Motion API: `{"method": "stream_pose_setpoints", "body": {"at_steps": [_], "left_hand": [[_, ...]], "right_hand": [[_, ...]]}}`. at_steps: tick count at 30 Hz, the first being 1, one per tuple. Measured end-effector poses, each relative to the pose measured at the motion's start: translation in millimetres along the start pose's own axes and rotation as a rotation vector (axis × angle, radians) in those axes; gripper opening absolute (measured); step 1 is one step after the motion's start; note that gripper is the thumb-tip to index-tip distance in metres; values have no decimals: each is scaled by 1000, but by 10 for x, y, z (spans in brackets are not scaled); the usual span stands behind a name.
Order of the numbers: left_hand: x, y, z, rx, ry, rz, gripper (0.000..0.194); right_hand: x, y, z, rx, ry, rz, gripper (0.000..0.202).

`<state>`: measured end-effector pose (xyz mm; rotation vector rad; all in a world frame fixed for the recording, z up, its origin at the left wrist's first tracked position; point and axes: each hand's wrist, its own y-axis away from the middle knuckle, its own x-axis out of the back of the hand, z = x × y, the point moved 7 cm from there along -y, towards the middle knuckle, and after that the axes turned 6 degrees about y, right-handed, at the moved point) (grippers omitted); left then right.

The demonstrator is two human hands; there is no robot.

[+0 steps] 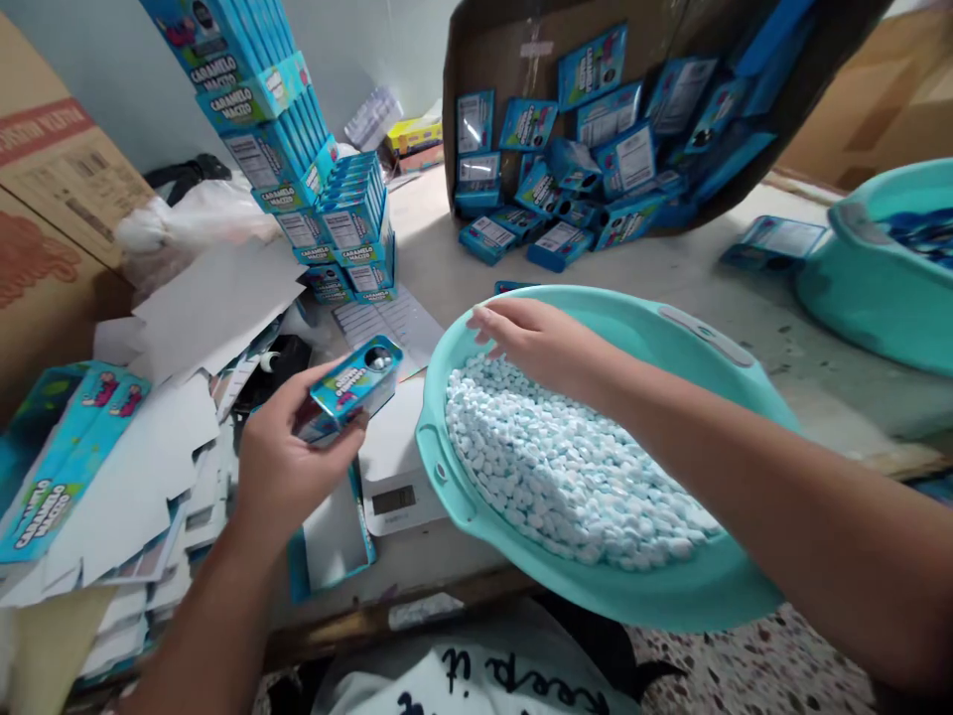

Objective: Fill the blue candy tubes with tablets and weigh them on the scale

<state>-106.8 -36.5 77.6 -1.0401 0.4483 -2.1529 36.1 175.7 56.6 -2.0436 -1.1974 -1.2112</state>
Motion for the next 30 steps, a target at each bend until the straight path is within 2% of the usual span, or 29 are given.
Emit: {"method": "stream_pose_setpoints", "body": {"at_steps": [2, 3, 7, 9, 11, 13, 17, 20, 22, 27, 30], "left_hand": [[-18, 65, -274, 130, 130, 22, 45], [-67, 89, -394, 173, 197, -8, 45], [-362, 190, -722, 294, 363, -301, 56], [-413, 245, -782, 311, 383, -376, 70], [-354, 261, -759, 251, 388, -342, 83], [-223, 249, -694, 163, 381, -244, 85], [87, 213, -624, 85, 257, 11, 64], [227, 208, -569, 20, 163, 136, 51], [261, 216, -535, -7, 124, 172, 47], [255, 227, -424, -49, 11, 159, 35], [271, 235, -395, -50, -46, 174, 34]], "right_hand": [[-6, -6, 65, -82, -47, 14, 58], [-32, -11, 83, -113, -47, -9, 55], [-240, -33, 67, -65, 92, -187, 43], [-351, -33, 62, 11, 152, -249, 48], [-441, -27, 74, 75, 192, -289, 56], [-506, -31, 106, 105, 218, -318, 62], [-608, -89, 231, 66, 290, -368, 67], [-658, -137, 321, 30, 338, -397, 68], [-667, -146, 338, 30, 335, -412, 67], [-647, -106, 264, 51, 321, -462, 55], [-658, -92, 249, 29, 318, -500, 56]]}}
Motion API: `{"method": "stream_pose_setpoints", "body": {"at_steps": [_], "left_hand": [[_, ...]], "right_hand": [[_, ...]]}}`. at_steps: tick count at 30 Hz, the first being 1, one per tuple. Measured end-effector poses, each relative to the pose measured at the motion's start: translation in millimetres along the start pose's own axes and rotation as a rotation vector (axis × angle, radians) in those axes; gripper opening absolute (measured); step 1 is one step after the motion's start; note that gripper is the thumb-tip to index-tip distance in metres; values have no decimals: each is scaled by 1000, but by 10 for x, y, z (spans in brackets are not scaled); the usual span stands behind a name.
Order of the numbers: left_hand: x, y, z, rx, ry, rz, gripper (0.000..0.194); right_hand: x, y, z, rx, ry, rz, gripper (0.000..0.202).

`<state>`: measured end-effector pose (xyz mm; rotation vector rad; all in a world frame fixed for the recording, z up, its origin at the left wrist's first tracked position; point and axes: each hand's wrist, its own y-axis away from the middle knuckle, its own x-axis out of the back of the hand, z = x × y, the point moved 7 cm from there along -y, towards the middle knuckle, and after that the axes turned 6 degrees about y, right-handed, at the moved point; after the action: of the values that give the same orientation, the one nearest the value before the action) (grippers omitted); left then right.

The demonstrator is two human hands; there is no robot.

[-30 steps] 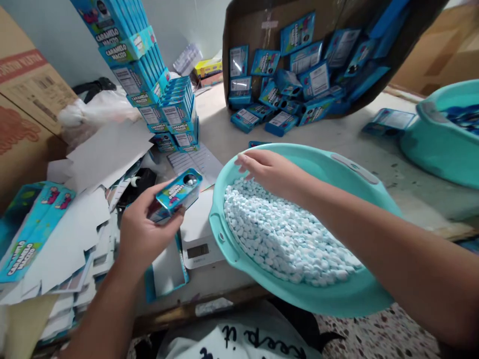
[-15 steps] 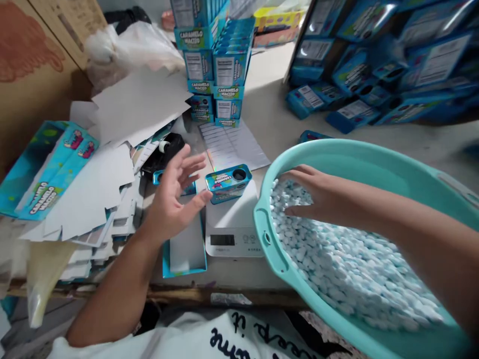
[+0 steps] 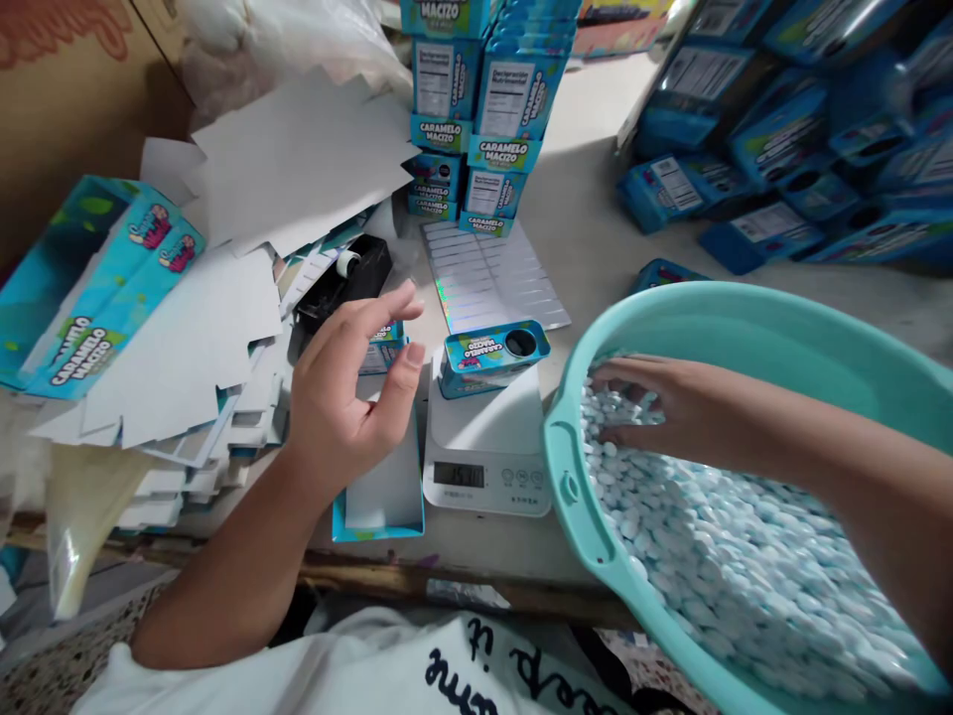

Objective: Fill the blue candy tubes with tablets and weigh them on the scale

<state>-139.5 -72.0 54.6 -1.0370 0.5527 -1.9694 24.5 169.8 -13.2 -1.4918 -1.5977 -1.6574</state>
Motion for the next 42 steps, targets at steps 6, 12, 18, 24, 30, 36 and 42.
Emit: {"method": "stream_pose_setpoints", "body": {"at_steps": [6, 12, 18, 24, 30, 36, 42], "left_hand": [[5, -9, 19, 5, -11, 7, 34], [-53, -52, 115, -59, 10, -47, 21], [-401, 54, 83, -80, 51, -370, 42], [-346, -11, 37, -19, 55, -290, 29], [475, -25, 55, 106, -28, -68, 18], [882, 200, -125, 253, -72, 63, 28], [757, 276, 189, 102, -412, 177, 34]], "right_hand": [[-6, -21, 20, -4, -14, -18, 51], [-56, -65, 96, -1, 11, -2, 47], [-111, -138, 140, -5, 52, 11, 46], [-32, -92, 58, 1, 46, 23, 47], [-40, -113, 84, 27, 27, 9, 47], [-39, -156, 138, -2, 1, 41, 43], [6, -109, 94, 24, -11, 93, 34]]}}
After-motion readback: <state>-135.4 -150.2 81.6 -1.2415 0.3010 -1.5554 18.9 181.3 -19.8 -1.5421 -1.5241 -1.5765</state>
